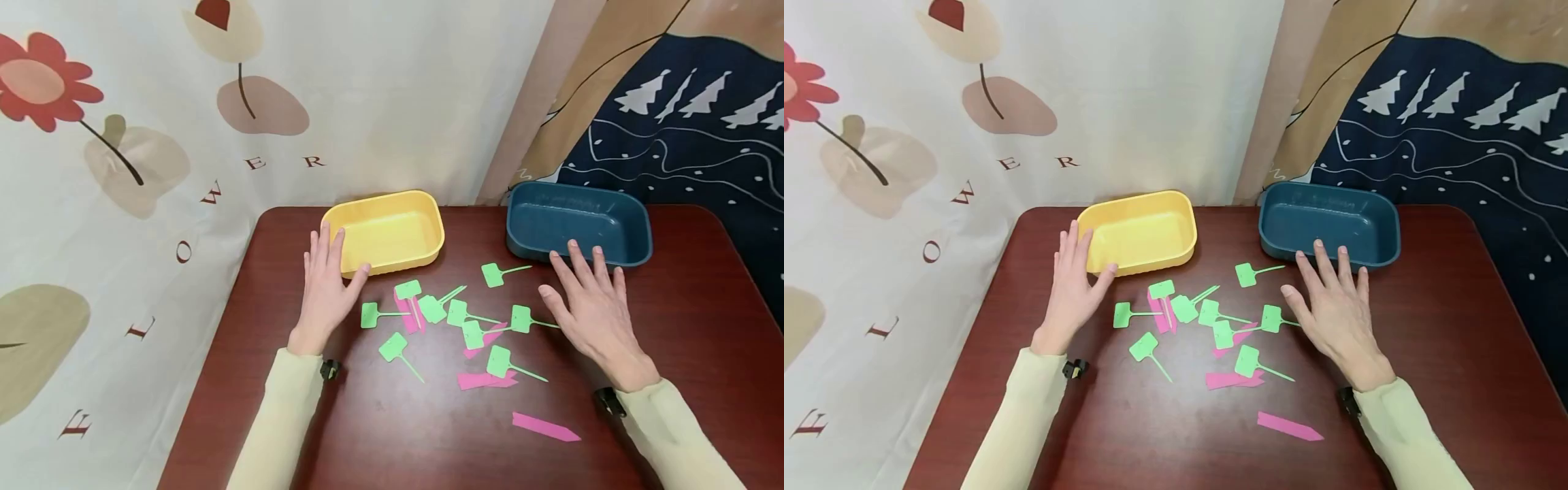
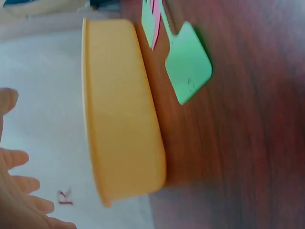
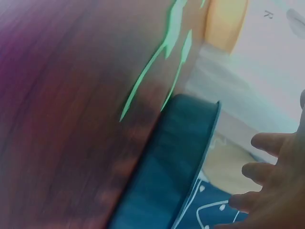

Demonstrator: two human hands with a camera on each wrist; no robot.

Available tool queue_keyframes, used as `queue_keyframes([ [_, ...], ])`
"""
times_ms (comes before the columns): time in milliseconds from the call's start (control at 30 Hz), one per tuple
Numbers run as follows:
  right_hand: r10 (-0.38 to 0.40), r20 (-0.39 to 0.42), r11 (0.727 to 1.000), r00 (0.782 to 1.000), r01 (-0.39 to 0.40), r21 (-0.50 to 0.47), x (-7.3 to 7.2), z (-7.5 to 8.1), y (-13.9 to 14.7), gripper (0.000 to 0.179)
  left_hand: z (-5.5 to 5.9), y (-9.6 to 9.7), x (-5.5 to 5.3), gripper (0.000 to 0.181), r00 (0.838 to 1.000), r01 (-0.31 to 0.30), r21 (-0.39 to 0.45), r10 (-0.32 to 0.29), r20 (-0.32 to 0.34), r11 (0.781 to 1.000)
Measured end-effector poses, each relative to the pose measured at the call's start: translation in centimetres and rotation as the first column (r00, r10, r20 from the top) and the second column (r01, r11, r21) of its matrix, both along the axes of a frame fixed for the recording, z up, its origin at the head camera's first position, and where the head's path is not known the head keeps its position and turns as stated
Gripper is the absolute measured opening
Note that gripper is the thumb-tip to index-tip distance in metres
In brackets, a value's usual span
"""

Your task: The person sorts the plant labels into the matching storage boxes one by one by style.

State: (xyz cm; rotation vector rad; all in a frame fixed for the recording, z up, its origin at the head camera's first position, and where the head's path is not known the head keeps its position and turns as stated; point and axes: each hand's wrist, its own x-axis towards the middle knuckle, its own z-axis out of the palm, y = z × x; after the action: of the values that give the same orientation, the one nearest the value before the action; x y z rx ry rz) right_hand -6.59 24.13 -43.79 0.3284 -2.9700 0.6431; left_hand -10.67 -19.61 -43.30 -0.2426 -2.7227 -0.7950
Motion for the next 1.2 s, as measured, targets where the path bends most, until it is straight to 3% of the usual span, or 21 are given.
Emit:
queue_keyframes([
  [200,0.020,-0.032,0.999,0.999,-0.021,-0.030,0.5,-0.1,-0.5,0.069,-0.5,-1.0,-2.5,0.081,0.987,-0.085,0.094,0.071,0.147,0.992],
  [367,0.016,-0.032,1.000,0.999,-0.017,-0.023,0.8,-0.5,-0.5,0.070,-1.3,-2.0,-4.7,0.082,0.945,-0.158,0.196,0.091,0.314,0.968],
  [467,0.018,-0.027,1.000,0.999,-0.018,-0.015,0.9,-0.6,-0.4,0.072,-1.6,-2.6,-5.6,0.079,0.914,-0.207,0.302,0.074,0.400,0.930],
  [567,0.019,-0.017,1.000,1.000,-0.020,-0.010,1.0,-0.7,-0.3,0.074,-2.0,-3.0,-6.1,0.074,0.892,-0.246,0.412,0.038,0.451,0.877],
  [700,0.020,-0.002,1.000,1.000,-0.020,-0.013,1.1,-0.7,-0.3,0.075,-2.4,-3.2,-6.4,0.067,0.886,-0.265,0.531,-0.015,0.463,0.805],
  [800,0.018,0.005,1.000,1.000,-0.018,-0.017,1.2,-0.7,-0.2,0.074,-2.5,-3.1,-6.4,0.064,0.886,-0.265,0.574,-0.038,0.461,0.775],
  [900,0.018,0.013,1.000,1.000,-0.018,-0.016,1.2,-0.7,-0.2,0.073,-2.4,-2.8,-6.2,0.063,0.889,-0.243,0.582,-0.062,0.454,0.776],
  [1200,0.028,0.049,0.999,0.998,-0.027,-0.029,1.7,-0.8,0.5,0.075,-2.2,-1.1,-6.1,0.062,0.897,-0.154,0.571,-0.129,0.423,0.806],
])
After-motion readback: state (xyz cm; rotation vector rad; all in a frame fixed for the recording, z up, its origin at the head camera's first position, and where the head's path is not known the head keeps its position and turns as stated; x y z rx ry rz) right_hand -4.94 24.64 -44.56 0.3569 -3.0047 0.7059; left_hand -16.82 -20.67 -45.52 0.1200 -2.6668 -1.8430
